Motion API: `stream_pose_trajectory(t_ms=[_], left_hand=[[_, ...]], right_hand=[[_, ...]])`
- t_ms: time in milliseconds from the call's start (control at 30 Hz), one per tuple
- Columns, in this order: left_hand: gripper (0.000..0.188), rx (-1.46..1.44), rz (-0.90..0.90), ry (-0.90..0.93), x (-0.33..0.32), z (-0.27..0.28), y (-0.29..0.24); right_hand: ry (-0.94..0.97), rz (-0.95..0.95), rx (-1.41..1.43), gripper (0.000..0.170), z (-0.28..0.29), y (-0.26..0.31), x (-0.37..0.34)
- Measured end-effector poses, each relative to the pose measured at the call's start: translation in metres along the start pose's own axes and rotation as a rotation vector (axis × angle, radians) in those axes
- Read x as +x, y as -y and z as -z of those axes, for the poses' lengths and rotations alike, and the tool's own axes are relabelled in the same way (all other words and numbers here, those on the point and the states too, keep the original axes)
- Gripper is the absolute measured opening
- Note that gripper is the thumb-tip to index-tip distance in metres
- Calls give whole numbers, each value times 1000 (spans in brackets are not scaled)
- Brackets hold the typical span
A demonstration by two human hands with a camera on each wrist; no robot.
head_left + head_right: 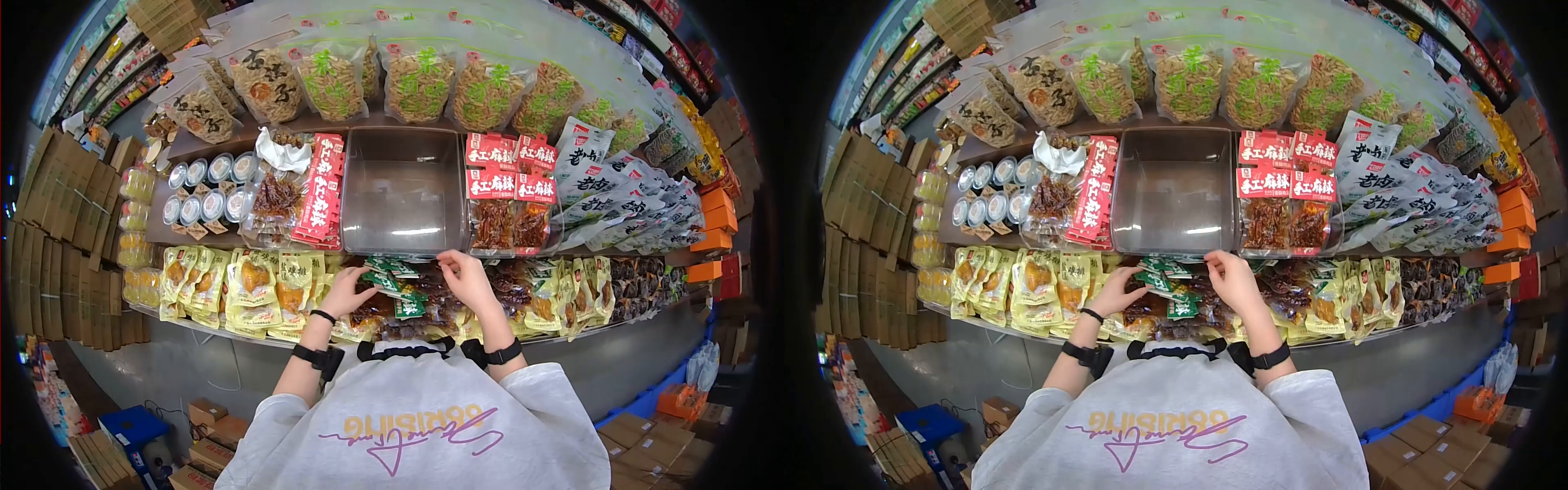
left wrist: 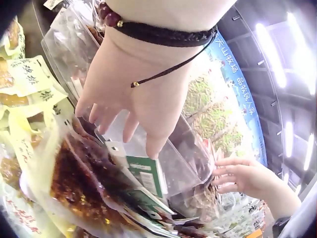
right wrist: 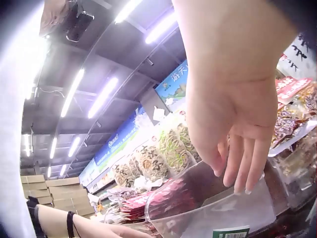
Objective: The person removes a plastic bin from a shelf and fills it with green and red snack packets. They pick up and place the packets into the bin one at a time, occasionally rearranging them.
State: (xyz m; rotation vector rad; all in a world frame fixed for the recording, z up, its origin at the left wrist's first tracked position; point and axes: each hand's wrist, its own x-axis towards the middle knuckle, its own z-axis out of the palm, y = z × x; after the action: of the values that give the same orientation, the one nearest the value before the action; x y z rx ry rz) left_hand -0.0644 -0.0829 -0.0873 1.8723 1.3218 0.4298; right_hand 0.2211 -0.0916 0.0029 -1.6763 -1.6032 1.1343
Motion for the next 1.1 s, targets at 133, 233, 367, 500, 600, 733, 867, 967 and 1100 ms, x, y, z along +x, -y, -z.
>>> stream_pose_trajectory(t_ms=[133, 233, 367, 500, 600, 733, 867, 967, 1100], left_hand=[[64, -36, 11, 25, -22, 2, 12], [68, -39, 47, 43, -26, 0, 7], [62, 34, 52, 20, -23, -2, 3], [38, 62, -119, -116, -20, 5, -13], [27, -172, -5, -151, -23, 21, -41], [27, -192, -67, -201, -31, 36, -61], [73, -71, -270, -282, -39, 49, -108], [91, 16, -461, -128, -38, 41, -118], [84, 72, -489, -89, -38, 22, -126]], right_hand=[[97, 128, -258, 32, -7, -36, -16], [94, 230, -306, 43, -31, -58, -11], [130, 247, -388, 40, -68, -75, 13], [79, 233, -733, 30, -103, -92, 28], [94, 170, -788, 25, -102, -73, 31], [4, 165, -575, 18, -50, -11, 9], [-100, 155, -453, 18, -6, 41, -14], [18, -127, 700, 30, 5, 55, -22], [-73, -127, 708, 48, -1, 47, -21]])
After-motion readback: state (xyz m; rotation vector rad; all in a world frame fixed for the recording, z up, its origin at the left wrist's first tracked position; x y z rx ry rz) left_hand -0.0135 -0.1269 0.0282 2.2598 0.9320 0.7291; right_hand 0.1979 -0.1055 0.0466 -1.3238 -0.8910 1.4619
